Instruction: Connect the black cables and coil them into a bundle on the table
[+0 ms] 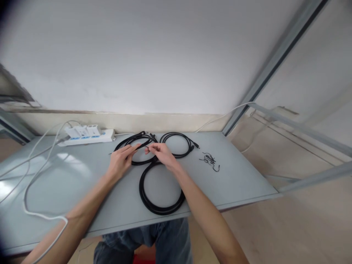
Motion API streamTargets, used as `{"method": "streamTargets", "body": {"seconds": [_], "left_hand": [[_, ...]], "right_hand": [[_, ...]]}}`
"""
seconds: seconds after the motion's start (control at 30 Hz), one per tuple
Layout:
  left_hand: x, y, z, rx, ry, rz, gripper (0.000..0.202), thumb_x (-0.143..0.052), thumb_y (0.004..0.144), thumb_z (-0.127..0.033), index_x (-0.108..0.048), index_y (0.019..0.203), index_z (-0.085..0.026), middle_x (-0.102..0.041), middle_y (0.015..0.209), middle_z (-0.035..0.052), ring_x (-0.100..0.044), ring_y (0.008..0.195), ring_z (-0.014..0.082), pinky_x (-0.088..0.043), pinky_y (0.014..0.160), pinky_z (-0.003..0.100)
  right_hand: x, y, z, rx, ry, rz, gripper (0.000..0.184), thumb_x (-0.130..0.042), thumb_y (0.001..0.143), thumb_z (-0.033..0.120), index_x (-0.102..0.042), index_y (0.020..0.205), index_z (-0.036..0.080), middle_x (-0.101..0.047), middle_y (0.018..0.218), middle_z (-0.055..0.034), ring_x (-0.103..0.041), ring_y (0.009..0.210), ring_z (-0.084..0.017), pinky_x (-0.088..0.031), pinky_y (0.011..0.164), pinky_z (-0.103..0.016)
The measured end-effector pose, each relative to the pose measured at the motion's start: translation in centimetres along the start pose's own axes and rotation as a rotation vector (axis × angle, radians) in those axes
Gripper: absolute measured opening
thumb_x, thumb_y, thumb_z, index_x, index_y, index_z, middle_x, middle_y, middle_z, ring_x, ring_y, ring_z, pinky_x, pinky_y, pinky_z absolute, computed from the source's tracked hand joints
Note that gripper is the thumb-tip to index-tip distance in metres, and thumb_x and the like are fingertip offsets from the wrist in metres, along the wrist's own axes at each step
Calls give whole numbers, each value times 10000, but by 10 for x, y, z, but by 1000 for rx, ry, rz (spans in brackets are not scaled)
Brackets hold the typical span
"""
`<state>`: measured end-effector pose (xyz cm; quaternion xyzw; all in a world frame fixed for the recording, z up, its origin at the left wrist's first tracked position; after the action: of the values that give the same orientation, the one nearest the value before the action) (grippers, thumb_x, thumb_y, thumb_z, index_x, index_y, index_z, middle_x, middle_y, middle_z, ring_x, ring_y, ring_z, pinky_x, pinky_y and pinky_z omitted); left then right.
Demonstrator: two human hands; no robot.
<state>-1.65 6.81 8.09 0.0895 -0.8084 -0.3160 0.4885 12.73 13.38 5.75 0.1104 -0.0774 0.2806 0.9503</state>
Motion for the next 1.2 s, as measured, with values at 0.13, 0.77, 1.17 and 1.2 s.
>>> {"method": "streamTargets", "body": {"seconds": [0.13,0.77,1.17,1.2], "left_hand": [[-1,0,-1,-1,16,-3,441,-348,1084,-281,-685,1367,-262,-644,835,39,-599,727,146,-461,711,251],[-4,-2,1,-73,44,-30,423,-420,1055,-192,-670,1388,-267,-628,817,24,-596,723,144,-456,711,239],[-10,1,4,-6,135,78,460,-400,1050,-217,-653,1424,-304,-636,819,35,-618,712,163,-424,627,252],[-11,1,4,-2,128,81,455,-397,1056,-231,-651,1427,-302,-642,827,38,-622,716,164,-424,628,253]], "right_hand": [[-4,-5,-12,-184,234,52,420,-689,903,584,-748,954,171,-742,896,-75,-496,680,-130,-281,556,-263],[-35,-3,-29,-376,598,82,403,-886,723,491,-729,837,137,-439,556,76,-322,497,-55,-242,427,-207],[-15,-6,32,45,-972,-151,269,-530,1023,159,-695,812,187,-711,781,-63,-629,726,-182,-366,669,-299],[-18,-6,32,42,-1052,-136,260,-513,1040,167,-703,864,191,-732,834,-72,-649,765,-193,-367,678,-301]]}}
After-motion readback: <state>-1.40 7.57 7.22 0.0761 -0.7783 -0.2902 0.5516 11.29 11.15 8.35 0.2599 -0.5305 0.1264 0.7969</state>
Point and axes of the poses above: each hand's wrist, its own y-axis towards the middle knuckle, its own x-axis out of the back of the hand, z = x × y, the point moved 10 cm from there along y, towards the middle knuckle
